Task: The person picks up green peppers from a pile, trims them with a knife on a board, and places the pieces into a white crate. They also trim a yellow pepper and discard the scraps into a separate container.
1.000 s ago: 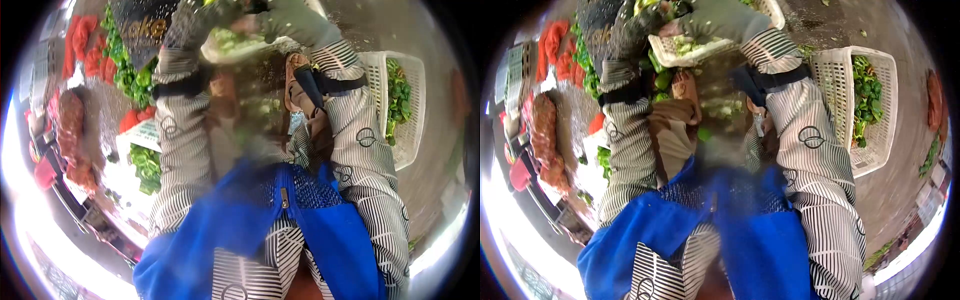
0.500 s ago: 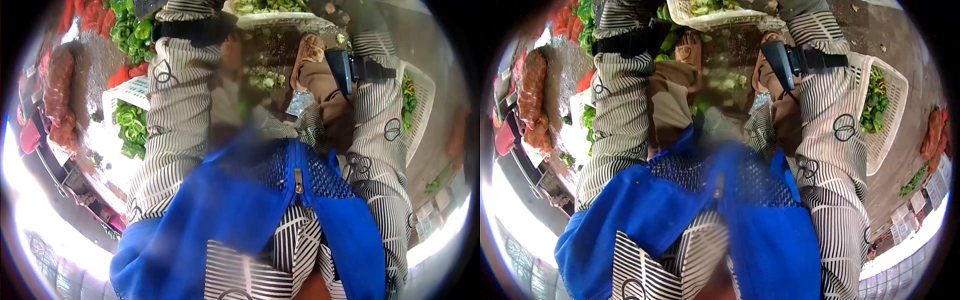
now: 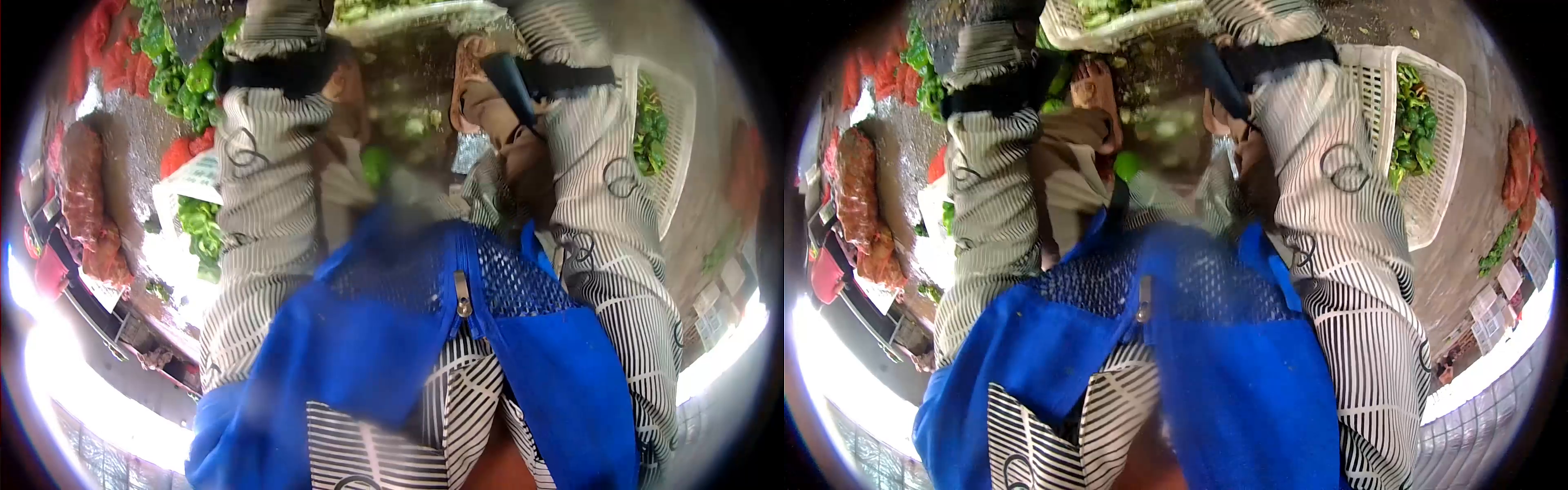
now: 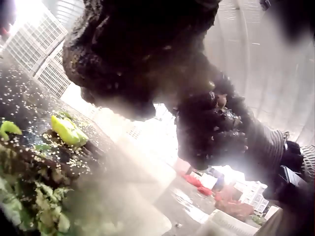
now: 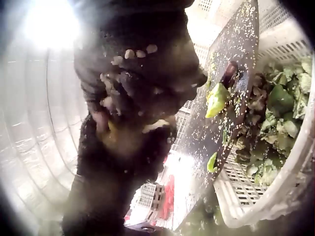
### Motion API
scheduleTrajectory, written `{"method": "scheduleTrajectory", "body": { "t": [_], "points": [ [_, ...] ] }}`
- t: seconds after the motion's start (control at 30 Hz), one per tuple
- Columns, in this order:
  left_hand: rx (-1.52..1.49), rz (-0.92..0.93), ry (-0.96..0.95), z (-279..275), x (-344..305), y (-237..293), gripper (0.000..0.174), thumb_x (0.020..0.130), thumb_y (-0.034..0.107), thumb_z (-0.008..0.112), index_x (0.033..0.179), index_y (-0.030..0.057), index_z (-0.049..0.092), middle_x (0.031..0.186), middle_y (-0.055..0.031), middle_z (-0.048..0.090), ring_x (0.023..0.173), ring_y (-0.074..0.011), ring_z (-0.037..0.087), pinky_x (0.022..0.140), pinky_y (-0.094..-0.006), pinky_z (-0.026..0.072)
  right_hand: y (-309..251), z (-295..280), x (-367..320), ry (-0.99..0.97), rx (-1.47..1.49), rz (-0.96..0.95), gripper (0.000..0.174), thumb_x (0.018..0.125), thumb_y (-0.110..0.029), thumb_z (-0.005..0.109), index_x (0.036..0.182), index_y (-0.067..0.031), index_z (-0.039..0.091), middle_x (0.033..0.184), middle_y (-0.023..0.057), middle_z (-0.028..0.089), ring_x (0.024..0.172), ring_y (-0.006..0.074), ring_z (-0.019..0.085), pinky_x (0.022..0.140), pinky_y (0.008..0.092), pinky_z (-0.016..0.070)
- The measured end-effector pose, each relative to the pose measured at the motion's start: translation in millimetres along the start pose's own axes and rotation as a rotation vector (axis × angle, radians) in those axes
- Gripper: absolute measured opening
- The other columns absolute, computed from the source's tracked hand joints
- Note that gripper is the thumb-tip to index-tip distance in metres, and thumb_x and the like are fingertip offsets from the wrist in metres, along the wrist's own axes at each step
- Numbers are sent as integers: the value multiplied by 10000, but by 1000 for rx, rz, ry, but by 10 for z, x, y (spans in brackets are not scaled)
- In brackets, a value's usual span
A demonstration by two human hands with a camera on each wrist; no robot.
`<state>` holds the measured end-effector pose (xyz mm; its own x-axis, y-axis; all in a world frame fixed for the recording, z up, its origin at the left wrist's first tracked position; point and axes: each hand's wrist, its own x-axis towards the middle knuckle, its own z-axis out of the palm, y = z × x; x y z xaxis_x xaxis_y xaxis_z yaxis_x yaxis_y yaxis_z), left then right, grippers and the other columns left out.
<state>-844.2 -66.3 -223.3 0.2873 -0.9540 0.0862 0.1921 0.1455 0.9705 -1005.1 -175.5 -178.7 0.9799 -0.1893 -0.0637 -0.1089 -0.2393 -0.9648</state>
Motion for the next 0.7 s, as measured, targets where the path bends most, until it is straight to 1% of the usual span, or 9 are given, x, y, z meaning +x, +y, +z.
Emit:
{"method": "scheduleTrajectory", "body": {
  "t": [0.13,0.23,0.37,0.4,0.47,0.53,0.57,0.63,0.7],
  "points": [
    [-26,-48,129,6,167,66,809,811,519,720,1430,138,364,1398,-142,445,1173,-261,548,872,-381,529,72,68,107,78,-47,117,368,835,-415,717,1085,-145,713,1264,141,541,1151,245,559,949,381,487],
    [-117,-94,181,28,206,44,815,816,533,712,1441,152,354,1409,-148,438,1161,-267,561,843,-386,550,280,63,225,150,-420,22,481,909,-207,622,1295,60,516,1176,216,602,1061,267,623,950,372,501],
    [-85,-119,132,11,211,-108,790,845,536,676,1464,189,329,1333,-125,511,1097,-269,580,769,-389,567,273,17,190,226,-416,-97,533,817,-20,597,1330,49,470,1187,230,589,1071,318,619,979,379,494],
    [-638,-173,-74,-138,233,-335,706,906,473,616,1473,175,318,1321,-110,520,1065,-252,587,769,-369,564,246,24,169,270,-420,-143,500,800,7,591,1290,49,501,1143,225,603,1029,326,632,948,389,506],
    [-361,-120,98,138,174,-60,662,956,438,564,1485,144,296,1296,-97,534,1049,-216,583,805,-325,552,248,18,178,352,-432,-195,386,805,19,583,1187,48,543,1003,199,627,924,315,650,862,392,526],
    [-395,-89,145,372,166,184,879,863,644,561,1497,111,268,1329,-163,520,1160,-281,564,962,-437,499,229,18,179,428,-393,-221,313,813,22,580,1124,48,566,915,183,640,856,301,659,802,390,535],
    [-311,-78,175,444,167,244,871,864,615,588,1504,130,251,1341,-146,510,1186,-275,548,969,-423,498,210,19,177,461,-347,-225,296,818,19,581,1112,47,568,897,180,641,841,293,659,784,387,534],
    [-47,-70,167,376,149,154,809,889,481,643,1505,139,245,1348,-135,505,1160,-243,562,943,-383,518,208,1,173,372,-277,19,448,788,-280,732,1149,-48,603,1152,128,634,975,242,654,846,346,540],
    [258,-25,164,307,128,39,755,911,387,647,1500,123,256,1334,-135,515,1130,-231,578,931,-368,525,154,38,160,419,-272,-51,385,809,-192,711,1114,5,582,997,154,629,863,248,643,756,354,517]
  ]
}}
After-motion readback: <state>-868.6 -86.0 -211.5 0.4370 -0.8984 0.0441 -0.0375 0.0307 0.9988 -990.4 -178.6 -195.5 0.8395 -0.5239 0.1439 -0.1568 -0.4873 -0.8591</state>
